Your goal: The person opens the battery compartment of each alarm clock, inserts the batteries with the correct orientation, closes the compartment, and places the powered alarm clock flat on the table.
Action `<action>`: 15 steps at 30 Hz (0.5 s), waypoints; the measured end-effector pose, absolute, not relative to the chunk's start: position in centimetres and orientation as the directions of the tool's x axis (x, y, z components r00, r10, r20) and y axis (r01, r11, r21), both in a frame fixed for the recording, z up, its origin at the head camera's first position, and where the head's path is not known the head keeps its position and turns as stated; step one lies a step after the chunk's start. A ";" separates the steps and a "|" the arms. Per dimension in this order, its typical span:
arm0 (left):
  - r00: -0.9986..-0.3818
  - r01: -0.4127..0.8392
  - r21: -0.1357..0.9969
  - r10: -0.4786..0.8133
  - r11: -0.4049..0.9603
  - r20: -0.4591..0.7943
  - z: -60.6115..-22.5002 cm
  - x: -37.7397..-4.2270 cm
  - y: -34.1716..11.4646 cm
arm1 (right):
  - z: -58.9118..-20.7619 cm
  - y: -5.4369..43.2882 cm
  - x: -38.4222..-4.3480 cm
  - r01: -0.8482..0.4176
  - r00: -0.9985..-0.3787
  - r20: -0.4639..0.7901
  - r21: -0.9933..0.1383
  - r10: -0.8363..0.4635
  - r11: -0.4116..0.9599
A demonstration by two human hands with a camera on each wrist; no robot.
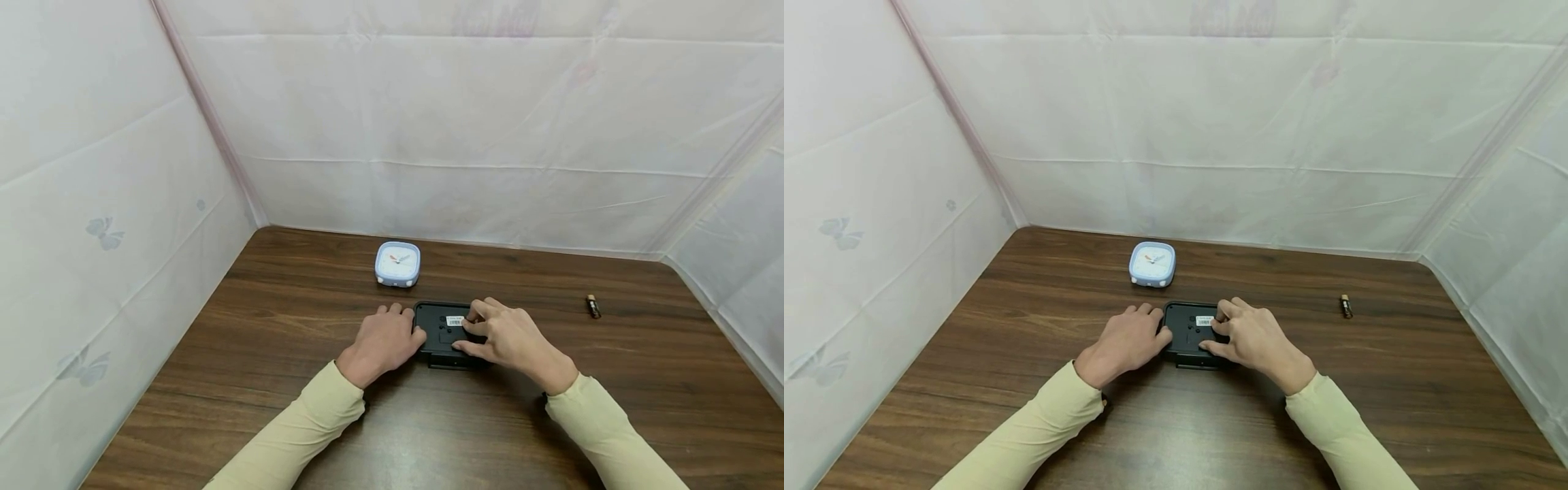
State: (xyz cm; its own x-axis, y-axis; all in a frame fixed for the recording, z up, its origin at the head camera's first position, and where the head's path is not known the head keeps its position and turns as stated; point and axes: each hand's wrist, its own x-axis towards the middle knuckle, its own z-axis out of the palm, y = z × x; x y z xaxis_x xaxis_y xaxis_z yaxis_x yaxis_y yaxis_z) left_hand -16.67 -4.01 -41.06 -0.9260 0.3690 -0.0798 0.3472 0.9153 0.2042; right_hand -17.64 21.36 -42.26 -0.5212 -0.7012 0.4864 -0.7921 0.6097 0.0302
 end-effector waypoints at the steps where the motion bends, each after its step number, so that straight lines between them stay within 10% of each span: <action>1: -0.926 0.347 0.204 0.369 0.915 -0.081 -41.1 -16.7 -4.0 | -42.3 21.4 -17.6 -0.792 -0.520 0.487 0.034 -0.702 0.610; 15: -0.926 0.338 0.222 0.366 0.914 -0.097 -40.9 -16.8 -4.0 | -42.4 21.4 -17.9 -0.818 -0.470 0.514 0.052 -0.717 0.573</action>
